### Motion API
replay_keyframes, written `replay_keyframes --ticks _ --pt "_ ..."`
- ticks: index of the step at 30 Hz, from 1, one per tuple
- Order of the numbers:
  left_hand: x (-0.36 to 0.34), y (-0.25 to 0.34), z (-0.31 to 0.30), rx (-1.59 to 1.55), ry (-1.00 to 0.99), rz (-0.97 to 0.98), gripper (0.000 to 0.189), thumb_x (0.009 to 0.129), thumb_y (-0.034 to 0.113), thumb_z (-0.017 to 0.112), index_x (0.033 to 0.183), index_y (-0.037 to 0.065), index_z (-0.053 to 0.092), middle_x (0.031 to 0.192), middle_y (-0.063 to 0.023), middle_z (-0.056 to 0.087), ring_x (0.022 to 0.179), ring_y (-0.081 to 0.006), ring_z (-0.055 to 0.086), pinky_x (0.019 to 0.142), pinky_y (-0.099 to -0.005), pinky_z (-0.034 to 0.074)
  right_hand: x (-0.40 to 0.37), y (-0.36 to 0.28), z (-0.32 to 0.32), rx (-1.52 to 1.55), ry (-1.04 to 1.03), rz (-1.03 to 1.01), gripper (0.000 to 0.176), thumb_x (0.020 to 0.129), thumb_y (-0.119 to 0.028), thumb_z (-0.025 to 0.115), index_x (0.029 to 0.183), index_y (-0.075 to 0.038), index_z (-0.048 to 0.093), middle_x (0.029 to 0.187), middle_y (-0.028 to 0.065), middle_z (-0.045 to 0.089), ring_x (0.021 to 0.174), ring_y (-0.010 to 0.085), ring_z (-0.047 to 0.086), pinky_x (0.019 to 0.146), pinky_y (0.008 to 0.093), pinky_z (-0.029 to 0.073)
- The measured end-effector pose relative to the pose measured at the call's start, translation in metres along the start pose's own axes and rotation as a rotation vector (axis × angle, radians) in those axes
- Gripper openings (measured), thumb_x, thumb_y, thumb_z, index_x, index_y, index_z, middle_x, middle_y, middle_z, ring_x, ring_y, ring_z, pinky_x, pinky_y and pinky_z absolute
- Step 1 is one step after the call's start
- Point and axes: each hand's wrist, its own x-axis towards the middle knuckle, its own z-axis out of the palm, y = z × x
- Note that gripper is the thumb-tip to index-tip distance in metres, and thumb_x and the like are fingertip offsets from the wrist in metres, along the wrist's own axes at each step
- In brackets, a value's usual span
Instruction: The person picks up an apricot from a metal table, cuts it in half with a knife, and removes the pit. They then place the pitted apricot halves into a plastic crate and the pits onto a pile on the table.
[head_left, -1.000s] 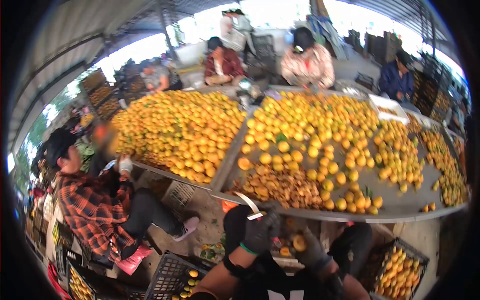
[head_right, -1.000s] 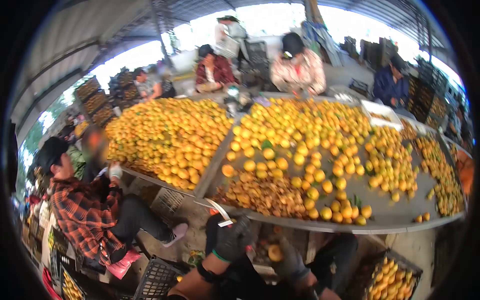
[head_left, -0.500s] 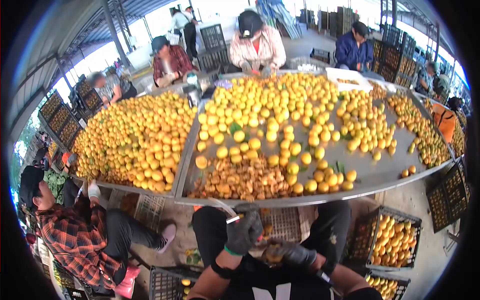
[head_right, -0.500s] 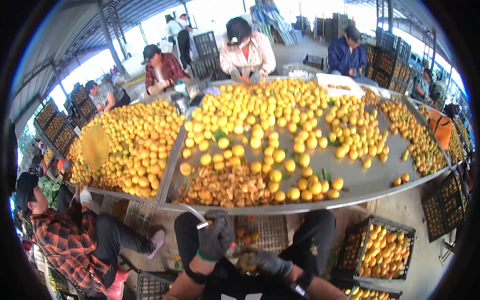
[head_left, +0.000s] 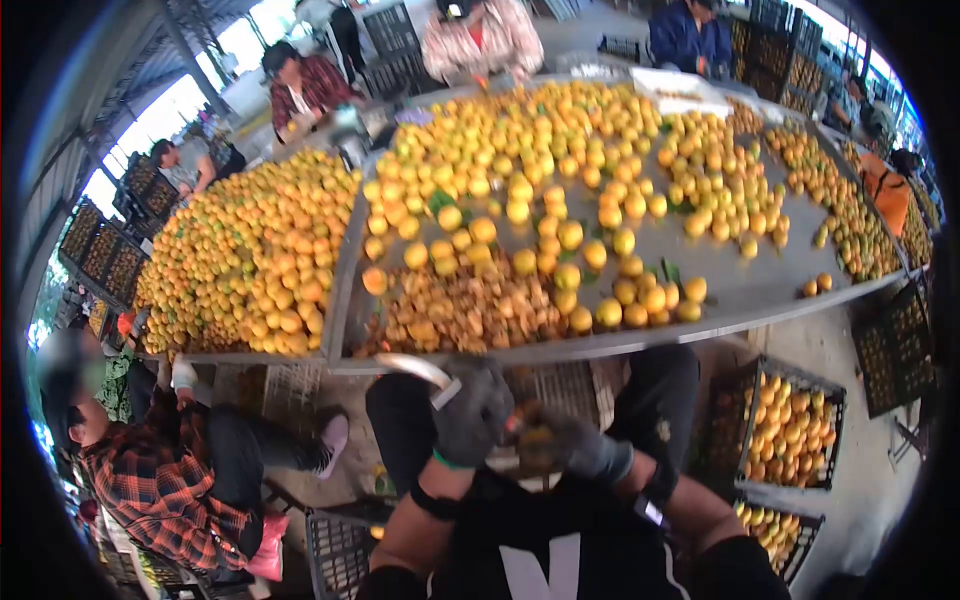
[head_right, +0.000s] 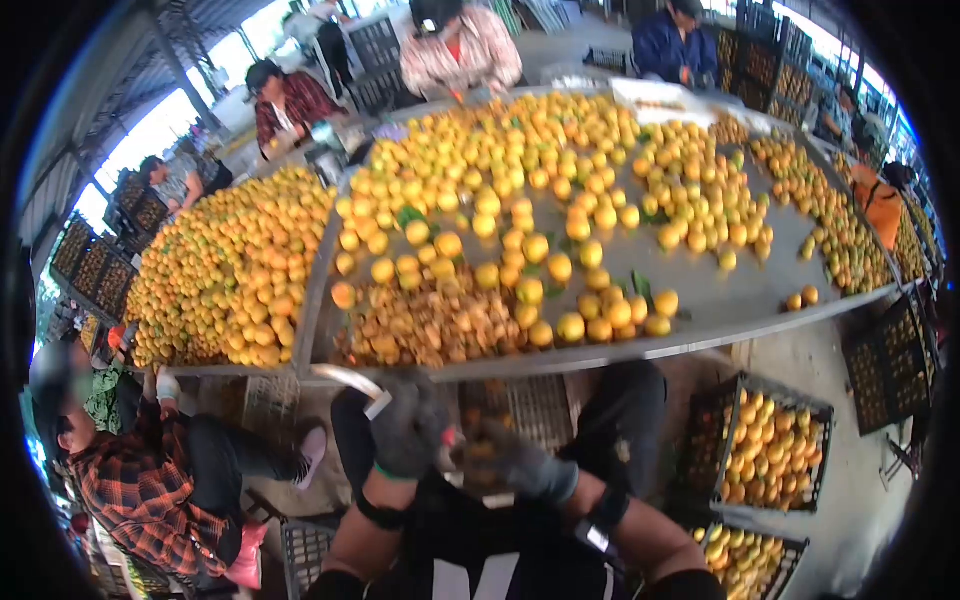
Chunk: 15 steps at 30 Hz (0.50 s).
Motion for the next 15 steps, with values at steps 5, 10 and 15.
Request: replay_keyframes --ticks 5,10,15 --pt "0.013 0.005 0.008 -0.763 0.074 -0.184 0.01 0.093 0.011 0.053 0.1 0.005 0.056 0.055 -0.0006 0.043 0.042 -0.0081 0.033 0.039 -0.0243 0.028 0.012 -0.028 -0.013 0.892 0.229 0.681 0.034 0.082 -0.01 0.069 0.113 -0.007 0.055 0.103 0.0012 0.058 0.088 0.0085 0.057 0.078 0.0223 0.048" --pt "0.003 -0.001 0.015 -0.817 0.092 -0.249 0.009 0.091 0.005 0.052 0.099 0.004 0.055 0.055 -0.0021 0.044 0.041 -0.0083 0.034 0.037 -0.0242 0.029 0.005 -0.046 -0.007 1.047 0.198 0.681 0.044 0.087 -0.012 0.064 0.125 -0.006 0.043 0.105 0.0023 0.058 0.08 0.0072 0.054 0.071 0.0195 0.045" --pt "-0.005 -0.011 0.009 -0.821 0.043 -0.28 0.01 0.09 0.007 0.053 0.099 0.002 0.054 0.061 -0.0022 0.049 0.043 -0.0071 0.04 0.039 -0.0219 0.033 0.006 -0.048 0.0 1.042 0.176 0.822 0.052 0.086 -0.021 0.068 0.126 -0.007 0.038 0.1 0.0042 0.058 0.067 0.0074 0.051 0.056 0.0177 0.041"
